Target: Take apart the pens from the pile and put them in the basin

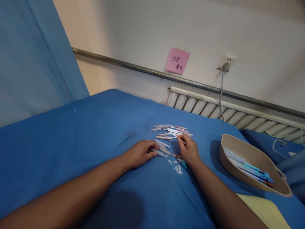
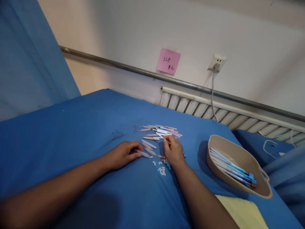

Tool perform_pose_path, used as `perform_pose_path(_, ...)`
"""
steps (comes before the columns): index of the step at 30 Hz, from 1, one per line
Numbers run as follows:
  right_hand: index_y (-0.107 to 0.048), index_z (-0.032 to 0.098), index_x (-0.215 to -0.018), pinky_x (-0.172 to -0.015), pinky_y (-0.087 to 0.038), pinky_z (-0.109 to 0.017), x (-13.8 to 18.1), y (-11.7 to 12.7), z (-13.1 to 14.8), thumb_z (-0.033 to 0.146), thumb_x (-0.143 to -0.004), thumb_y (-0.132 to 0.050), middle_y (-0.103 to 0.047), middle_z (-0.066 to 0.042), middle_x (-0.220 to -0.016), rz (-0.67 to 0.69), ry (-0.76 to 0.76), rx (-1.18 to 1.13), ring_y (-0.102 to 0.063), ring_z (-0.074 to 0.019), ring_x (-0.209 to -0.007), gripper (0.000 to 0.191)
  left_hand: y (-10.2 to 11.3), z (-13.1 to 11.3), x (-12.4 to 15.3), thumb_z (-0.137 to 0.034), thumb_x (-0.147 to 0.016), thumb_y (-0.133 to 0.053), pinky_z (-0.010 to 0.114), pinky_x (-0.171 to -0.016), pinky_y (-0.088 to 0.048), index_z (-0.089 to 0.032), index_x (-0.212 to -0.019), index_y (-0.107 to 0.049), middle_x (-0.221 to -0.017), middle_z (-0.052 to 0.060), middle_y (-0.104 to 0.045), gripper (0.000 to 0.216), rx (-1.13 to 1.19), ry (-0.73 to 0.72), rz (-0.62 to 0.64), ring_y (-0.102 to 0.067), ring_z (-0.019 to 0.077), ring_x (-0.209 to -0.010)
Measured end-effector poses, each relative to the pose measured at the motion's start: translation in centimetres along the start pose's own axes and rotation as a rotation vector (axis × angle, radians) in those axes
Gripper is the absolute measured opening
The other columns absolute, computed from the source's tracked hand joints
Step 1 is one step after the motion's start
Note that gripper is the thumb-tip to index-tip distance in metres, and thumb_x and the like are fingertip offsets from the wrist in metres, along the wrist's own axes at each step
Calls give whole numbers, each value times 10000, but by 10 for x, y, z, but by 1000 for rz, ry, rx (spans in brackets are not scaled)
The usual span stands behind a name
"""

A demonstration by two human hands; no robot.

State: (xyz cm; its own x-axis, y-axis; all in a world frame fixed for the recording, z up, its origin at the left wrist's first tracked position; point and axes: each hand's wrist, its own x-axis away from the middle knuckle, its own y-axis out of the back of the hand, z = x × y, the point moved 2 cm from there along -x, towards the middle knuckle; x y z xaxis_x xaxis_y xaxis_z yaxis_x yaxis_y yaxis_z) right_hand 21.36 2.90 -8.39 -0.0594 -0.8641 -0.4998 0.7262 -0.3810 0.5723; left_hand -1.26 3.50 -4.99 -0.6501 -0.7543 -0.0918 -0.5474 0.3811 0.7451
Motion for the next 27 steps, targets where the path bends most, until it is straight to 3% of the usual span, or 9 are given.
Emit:
perform_pose_path(10, -611, 190, -805, -691, -448, -284, -8, -1, -23, 387, -843, -446, -632, -19, -766, -103, -242, -89, -587, -176, -717, 260, 0, 3, -2, -308, -834, -514, 245, -691, -427, -205, -898, -619, -821, 5, -623, 160, -12, 9, -1, -571, 152, -748)
perform_pose_path(17, -619, 184, -803, -671, -459, -259, -11, -6, -29, 402, -823, -462, -640, -12, -753, -122, -269, -161, -587, -166, -705, 269, 4, 16, -34, -307, -877, -451, 363, -945, -384, -195, -1127, -588, -1151, 75, -621, 307, -237, -64, -276, -531, 230, -1060)
perform_pose_path(21, -620, 187, -813, -680, -460, -255, -12, -6, -26, 390, -824, -469, -644, -12, -766, -115, -268, -189, -600, -165, -718, 254, 1, 25, -54, -300, -878, -447, 381, -943, -388, -200, -1145, -581, -1145, 81, -627, 315, -299, -89, -204, -534, 237, -1058)
perform_pose_path(27, -612, 190, -811, -652, -449, -244, -13, -5, -23, 390, -828, -474, -633, -5, -745, -102, -290, -227, -593, -158, -694, 244, 4, 19, -53, -272, -890, -419, 356, -919, -395, -234, -1089, -592, -1093, 50, -627, 267, -249, -155, -88, -533, 217, -1028)
